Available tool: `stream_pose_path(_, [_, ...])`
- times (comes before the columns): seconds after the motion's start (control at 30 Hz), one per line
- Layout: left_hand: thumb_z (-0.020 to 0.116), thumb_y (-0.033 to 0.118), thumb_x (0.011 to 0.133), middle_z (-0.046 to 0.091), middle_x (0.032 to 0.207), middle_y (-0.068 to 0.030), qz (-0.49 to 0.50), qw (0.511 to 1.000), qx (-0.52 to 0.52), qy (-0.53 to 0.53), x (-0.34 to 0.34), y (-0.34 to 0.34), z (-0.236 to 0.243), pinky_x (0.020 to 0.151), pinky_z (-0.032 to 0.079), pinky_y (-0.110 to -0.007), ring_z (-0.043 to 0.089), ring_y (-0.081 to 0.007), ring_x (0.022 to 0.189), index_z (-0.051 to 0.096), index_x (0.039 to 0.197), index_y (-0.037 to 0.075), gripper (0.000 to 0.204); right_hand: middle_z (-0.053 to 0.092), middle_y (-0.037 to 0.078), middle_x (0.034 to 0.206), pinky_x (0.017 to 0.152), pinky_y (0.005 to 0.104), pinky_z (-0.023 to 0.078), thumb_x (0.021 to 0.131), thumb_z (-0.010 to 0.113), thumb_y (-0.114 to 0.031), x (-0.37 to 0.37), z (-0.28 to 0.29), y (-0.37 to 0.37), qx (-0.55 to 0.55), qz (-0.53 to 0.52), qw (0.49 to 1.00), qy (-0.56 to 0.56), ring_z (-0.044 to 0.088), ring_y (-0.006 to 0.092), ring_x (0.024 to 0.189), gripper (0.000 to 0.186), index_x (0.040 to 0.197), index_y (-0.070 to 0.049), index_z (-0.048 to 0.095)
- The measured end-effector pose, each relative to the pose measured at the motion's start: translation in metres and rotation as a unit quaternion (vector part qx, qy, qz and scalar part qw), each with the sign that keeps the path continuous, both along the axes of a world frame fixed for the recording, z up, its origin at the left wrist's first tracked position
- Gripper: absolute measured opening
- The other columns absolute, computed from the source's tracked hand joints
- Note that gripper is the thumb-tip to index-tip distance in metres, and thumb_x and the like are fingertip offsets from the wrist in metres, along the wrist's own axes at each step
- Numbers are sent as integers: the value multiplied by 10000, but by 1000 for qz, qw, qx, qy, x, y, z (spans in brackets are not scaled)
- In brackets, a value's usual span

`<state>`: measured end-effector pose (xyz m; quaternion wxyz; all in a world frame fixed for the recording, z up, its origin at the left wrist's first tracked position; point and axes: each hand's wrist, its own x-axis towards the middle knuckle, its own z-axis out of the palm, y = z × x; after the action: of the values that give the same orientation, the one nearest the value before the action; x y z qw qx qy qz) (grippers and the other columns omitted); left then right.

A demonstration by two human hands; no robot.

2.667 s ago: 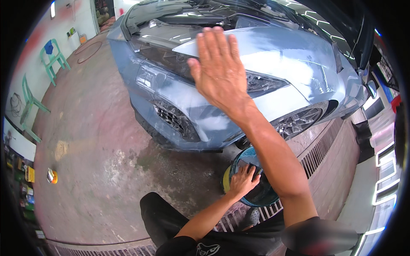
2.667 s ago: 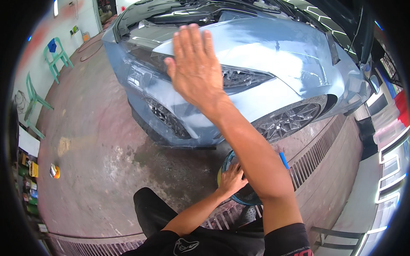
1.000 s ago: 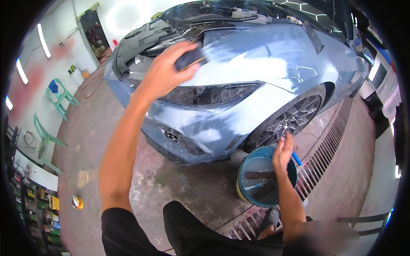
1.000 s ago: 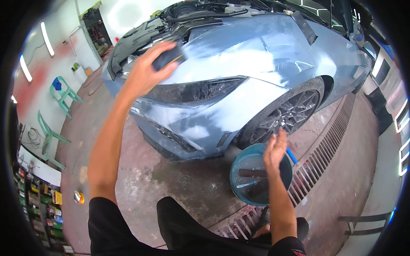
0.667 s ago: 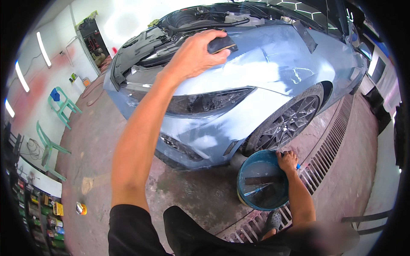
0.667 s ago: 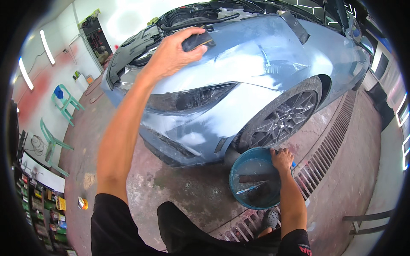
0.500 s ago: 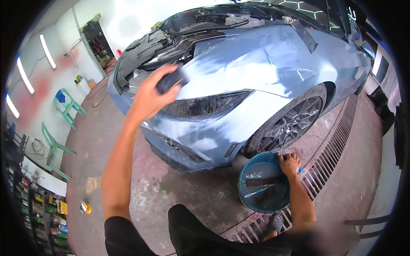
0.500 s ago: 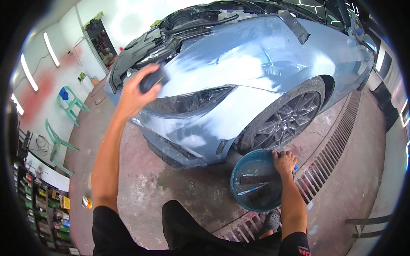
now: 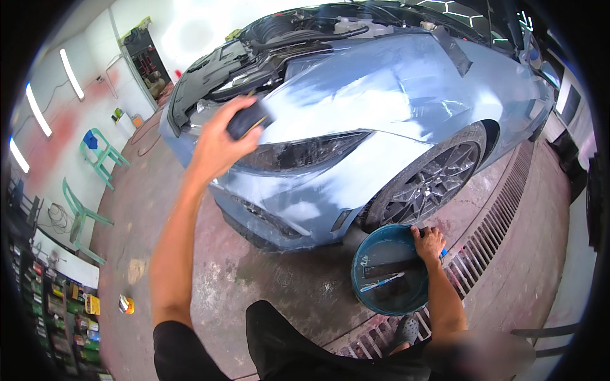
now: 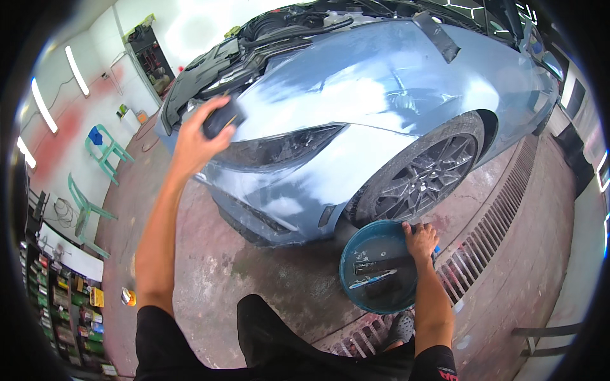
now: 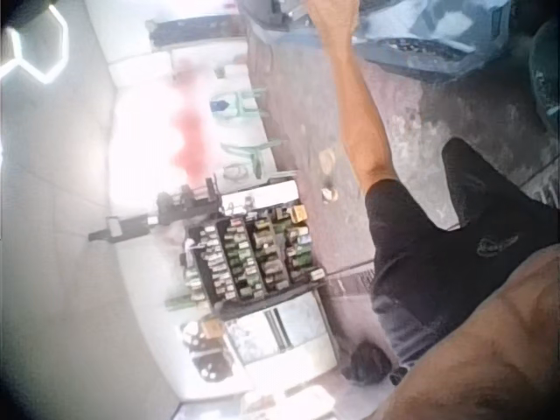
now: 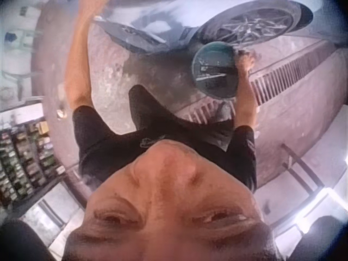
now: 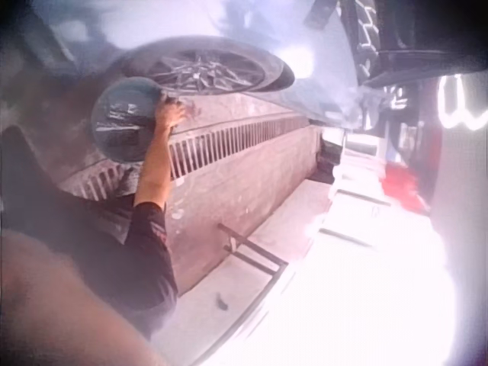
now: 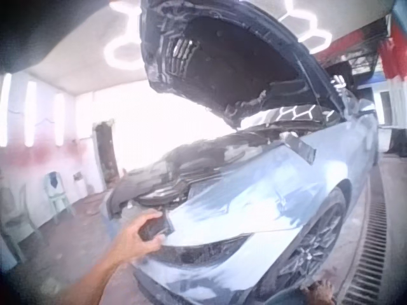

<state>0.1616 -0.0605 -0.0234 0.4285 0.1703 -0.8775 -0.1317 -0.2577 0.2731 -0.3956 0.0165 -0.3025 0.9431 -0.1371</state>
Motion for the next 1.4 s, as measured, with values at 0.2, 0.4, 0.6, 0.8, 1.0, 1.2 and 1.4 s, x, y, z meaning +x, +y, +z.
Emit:
stream_pose_path(0.2, [845,318,1019,646,1598,-241,49,973,-223,-12,-79,14,34,1244,483,-467,619,-413,1472,715,1509,62,567,669,203,1446,1186,608,408,1065,573,-758,-5,-4,-8,0,-11,1000,1,586,417,1402,786,1337,-58,804])
stream_pose_path(0.4, [840,321,1026,663,1574,-253,76,969,-235,17,-73,22,2,1217,492,-501,634,-431,1426,736,1495,43,555,672,200,1443,1189,606,407,1067,580,-744,-9,-4,2,9,-14,1000,-6,587,414,1400,767,1330,-61,809])
stream_pose_path(0.6, [807,319,1038,677,1516,-272,148,949,-273,56,-133,41,17,1188,487,-532,618,-443,1387,729,1454,-26,547,681,205,1424,1189,589,401,1068,574,-741,5,2,-17,16,-15,1000,20,585,412,1391,761,1314,-60,807])
stream_pose_path(0.8, [842,323,981,701,1412,-279,201,943,-240,112,-129,54,-3,1115,537,-537,652,-453,1277,733,1428,-20,574,680,199,1428,1209,584,381,1071,546,-758,4,4,-10,14,-21,1000,-6,577,413,1406,769,1308,-78,817])
stream_pose_path(1.0, [858,285,983,701,1470,-258,231,965,-87,89,20,26,-60,1163,535,-473,675,-386,1339,722,1488,52,572,676,205,1439,1211,595,377,1070,542,-762,-2,-2,-6,33,-16,999,6,576,422,1407,787,1346,-71,798])
stream_pose_path(1.2, [860,315,988,730,1359,-193,45,999,-23,6,-11,9,7,1106,550,-422,707,-302,1207,722,1485,86,564,648,222,1475,1215,602,375,1076,547,-739,-10,-8,-9,36,-31,998,32,566,443,1414,784,1359,-47,785])
stream_pose_path(1.4, [858,332,992,743,1303,-169,25,999,-30,-35,-49,20,33,1077,562,-420,706,-287,1187,730,1479,101,555,654,223,1469,1214,614,379,1079,538,-743,-1,0,-8,19,-13,1000,-2,568,443,1422,787,1352,-48,786])
